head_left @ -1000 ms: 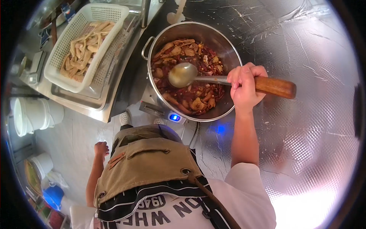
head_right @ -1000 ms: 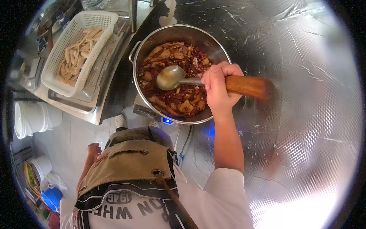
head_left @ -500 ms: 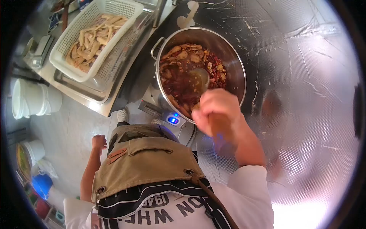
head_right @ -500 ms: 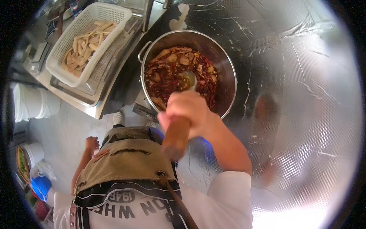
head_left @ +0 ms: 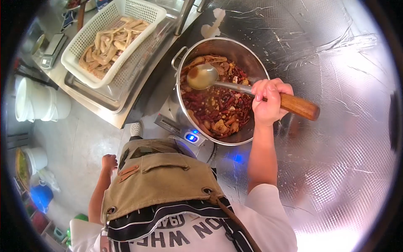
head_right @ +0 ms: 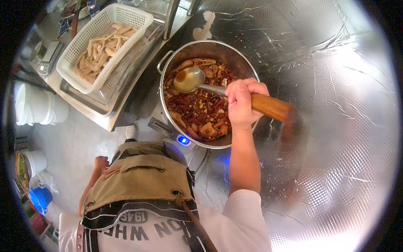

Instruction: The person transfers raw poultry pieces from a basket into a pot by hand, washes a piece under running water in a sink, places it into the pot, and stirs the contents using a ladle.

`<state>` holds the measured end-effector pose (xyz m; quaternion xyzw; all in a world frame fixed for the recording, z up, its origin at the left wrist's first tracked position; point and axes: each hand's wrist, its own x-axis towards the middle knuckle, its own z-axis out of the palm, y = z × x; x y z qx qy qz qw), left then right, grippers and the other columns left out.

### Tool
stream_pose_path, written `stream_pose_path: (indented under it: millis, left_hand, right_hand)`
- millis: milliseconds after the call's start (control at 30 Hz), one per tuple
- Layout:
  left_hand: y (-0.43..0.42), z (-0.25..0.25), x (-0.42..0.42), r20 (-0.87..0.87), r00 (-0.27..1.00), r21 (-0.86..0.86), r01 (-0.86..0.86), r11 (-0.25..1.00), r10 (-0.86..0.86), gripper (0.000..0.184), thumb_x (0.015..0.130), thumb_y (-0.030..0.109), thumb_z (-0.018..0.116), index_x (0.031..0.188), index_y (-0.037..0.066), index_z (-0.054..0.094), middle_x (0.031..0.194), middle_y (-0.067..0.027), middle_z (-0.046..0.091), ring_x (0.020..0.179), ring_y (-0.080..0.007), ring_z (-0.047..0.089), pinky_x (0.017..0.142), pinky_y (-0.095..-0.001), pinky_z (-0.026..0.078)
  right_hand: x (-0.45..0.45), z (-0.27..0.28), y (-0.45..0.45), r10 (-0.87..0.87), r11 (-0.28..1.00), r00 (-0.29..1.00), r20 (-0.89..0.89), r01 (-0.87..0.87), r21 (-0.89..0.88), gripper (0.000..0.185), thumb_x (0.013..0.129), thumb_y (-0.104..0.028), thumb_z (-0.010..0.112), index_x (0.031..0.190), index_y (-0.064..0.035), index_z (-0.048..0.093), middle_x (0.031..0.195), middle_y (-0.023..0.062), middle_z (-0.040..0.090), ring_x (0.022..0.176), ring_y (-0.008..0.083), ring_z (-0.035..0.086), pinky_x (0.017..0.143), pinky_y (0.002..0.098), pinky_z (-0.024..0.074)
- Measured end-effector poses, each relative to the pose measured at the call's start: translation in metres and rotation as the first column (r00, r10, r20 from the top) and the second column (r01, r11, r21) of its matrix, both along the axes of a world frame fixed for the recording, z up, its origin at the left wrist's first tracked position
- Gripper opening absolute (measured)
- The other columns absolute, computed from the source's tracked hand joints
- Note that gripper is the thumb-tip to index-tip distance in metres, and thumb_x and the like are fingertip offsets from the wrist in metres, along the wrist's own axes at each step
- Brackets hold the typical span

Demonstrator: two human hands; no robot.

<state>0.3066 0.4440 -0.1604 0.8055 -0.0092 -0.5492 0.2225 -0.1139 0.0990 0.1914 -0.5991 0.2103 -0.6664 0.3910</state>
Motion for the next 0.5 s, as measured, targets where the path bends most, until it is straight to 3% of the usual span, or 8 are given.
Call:
stream_pose_path:
  millis: [67, 167, 300, 400, 500]
  left_hand:
    - [0.0, 0.0, 0.008, -0.109, 0.985, -0.014, -0.138, 0.99, 0.135, 0.01, 0.085, 0.011, 0.052, 0.09, 0.005, 0.058, 0.061, -0.0032, 0.053, 0.044, -0.0146, 0.048, 0.041, -0.0296, 0.039]
    - [-0.013, 0.024, -0.005, 0.007, 0.996, 0.0, -0.091, 0.996, 0.091, 0.011, 0.085, 0.012, 0.054, 0.091, 0.005, 0.059, 0.062, -0.0026, 0.053, 0.045, -0.0137, 0.049, 0.041, -0.029, 0.039]
    - [-0.02, 0.026, -0.01, 0.013, 0.998, -0.006, -0.058, 0.998, 0.058, 0.01, 0.084, 0.011, 0.054, 0.09, 0.005, 0.059, 0.061, -0.0018, 0.052, 0.044, -0.0127, 0.048, 0.04, -0.0284, 0.037]
    - [-0.02, 0.023, -0.009, -0.008, 0.998, -0.032, -0.056, 0.998, 0.056, 0.01, 0.084, 0.011, 0.054, 0.089, 0.004, 0.058, 0.061, -0.002, 0.051, 0.044, -0.0125, 0.047, 0.039, -0.0287, 0.037]
    - [-0.022, 0.027, -0.011, 0.011, 0.997, -0.048, -0.071, 0.996, 0.071, 0.009, 0.084, 0.011, 0.053, 0.088, 0.004, 0.058, 0.061, -0.0021, 0.051, 0.044, -0.0125, 0.046, 0.039, -0.0285, 0.036]
  right_hand:
    - [0.0, -0.014, 0.002, -0.018, 0.999, 0.999, 0.032, 0.017, 0.039, 0.011, 0.086, -0.001, 0.052, 0.084, -0.0079, 0.044, 0.064, 0.0061, 0.043, 0.048, 0.0152, 0.043, 0.05, 0.0345, 0.0421]
    - [-0.004, -0.032, 0.002, -0.046, 0.996, 0.999, 0.011, 0.044, 0.08, 0.011, 0.086, -0.001, 0.052, 0.085, -0.0078, 0.044, 0.066, 0.0073, 0.045, 0.05, 0.0153, 0.043, 0.052, 0.0342, 0.0428]
    - [-0.002, -0.057, -0.001, -0.016, 0.999, 0.994, -0.105, 0.02, 0.038, 0.012, 0.086, 0.004, 0.05, 0.084, -0.0061, 0.044, 0.067, 0.0073, 0.047, 0.05, 0.0141, 0.044, 0.052, 0.0329, 0.0435]
    - [0.009, -0.058, 0.004, 0.026, 0.998, 0.982, -0.185, -0.016, 0.054, 0.015, 0.082, 0.004, 0.058, 0.075, -0.0044, 0.047, 0.069, 0.0074, 0.056, 0.052, 0.0135, 0.05, 0.053, 0.0276, 0.0429]
    - [0.023, -0.057, 0.005, 0.056, 0.998, 0.949, -0.312, -0.053, 0.018, 0.018, 0.077, 0.005, 0.065, 0.072, -0.0045, 0.05, 0.066, 0.0082, 0.055, 0.051, 0.0152, 0.05, 0.05, 0.0286, 0.0414]
